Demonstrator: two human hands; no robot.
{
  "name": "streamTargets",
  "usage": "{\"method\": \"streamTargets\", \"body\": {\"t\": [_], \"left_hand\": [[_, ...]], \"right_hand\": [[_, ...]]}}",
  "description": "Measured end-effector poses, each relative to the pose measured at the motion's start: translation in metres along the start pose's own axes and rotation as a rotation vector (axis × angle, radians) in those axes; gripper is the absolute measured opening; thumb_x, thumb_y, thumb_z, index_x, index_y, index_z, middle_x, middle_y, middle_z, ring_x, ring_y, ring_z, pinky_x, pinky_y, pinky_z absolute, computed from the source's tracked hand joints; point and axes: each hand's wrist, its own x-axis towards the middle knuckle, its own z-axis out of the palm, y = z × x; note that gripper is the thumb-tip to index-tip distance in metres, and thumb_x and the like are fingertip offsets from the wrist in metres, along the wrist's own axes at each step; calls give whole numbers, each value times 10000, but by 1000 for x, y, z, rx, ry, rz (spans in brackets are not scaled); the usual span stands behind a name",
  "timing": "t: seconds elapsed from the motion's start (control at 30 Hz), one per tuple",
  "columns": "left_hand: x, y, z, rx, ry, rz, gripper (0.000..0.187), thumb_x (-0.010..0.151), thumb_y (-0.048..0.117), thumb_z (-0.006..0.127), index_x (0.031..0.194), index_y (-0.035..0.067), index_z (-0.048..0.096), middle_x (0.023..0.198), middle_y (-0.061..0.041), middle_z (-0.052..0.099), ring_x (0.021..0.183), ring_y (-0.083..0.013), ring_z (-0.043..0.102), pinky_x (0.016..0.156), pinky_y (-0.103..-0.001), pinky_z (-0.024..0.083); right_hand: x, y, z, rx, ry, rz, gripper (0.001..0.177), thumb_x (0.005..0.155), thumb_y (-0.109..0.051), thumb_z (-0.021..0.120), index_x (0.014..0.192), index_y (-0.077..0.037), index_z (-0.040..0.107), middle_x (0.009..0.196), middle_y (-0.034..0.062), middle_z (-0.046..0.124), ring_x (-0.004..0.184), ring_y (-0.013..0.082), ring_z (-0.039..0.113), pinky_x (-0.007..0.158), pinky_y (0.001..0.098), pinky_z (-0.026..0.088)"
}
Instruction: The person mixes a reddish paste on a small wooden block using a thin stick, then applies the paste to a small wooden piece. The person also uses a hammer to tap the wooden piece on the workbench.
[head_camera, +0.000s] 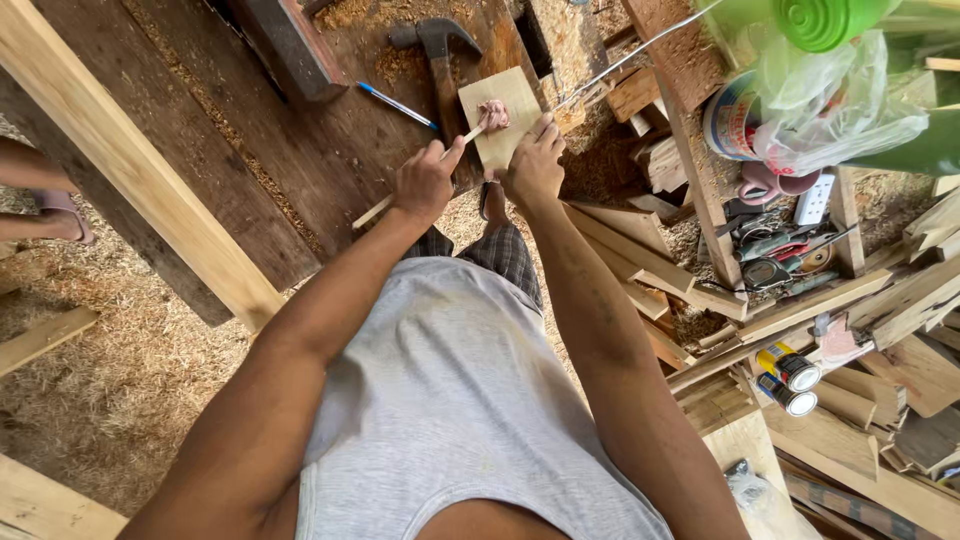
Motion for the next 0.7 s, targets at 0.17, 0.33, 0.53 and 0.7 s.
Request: {"method": "streamTargets", "body": {"t": [0.17,0.33,0.53,0.7], "left_hand": [[7,-13,-21,-138,-178,-207,316,995,106,532,1242,120,729,886,-137,658,759,-338,676,652,-488,533],[19,-2,1,-69,52,-357,448,1059,414,556,833,56,702,762,-199,657,719,-419,653,622,-557,492],[21,-1,6,-292,-86,-330,188,879,209,608,826,122,766,874,-236,711,826,-441,703,724,-578,542],[29,11,1,-247,-181,-320,164,868,166,597,888,105,748,884,-229,727,857,-411,727,782,-538,563]], "right_hand": [[5,6,14,7,3,13,1393,655,-536,921,1523,182,104,1529,316,254,1391,439,336,962,427,550],[14,24,28,-20,158,-264,769,745,-419,938,1264,56,629,1536,305,383,1400,470,413,1176,505,385],[3,13,16,-31,-2,-22,1315,717,-549,877,1576,127,146,1568,286,317,1387,437,417,1009,490,542],[8,-4,0,-105,29,-99,1282,723,-557,881,1545,119,168,1545,307,330,1373,443,418,997,481,545]]}}
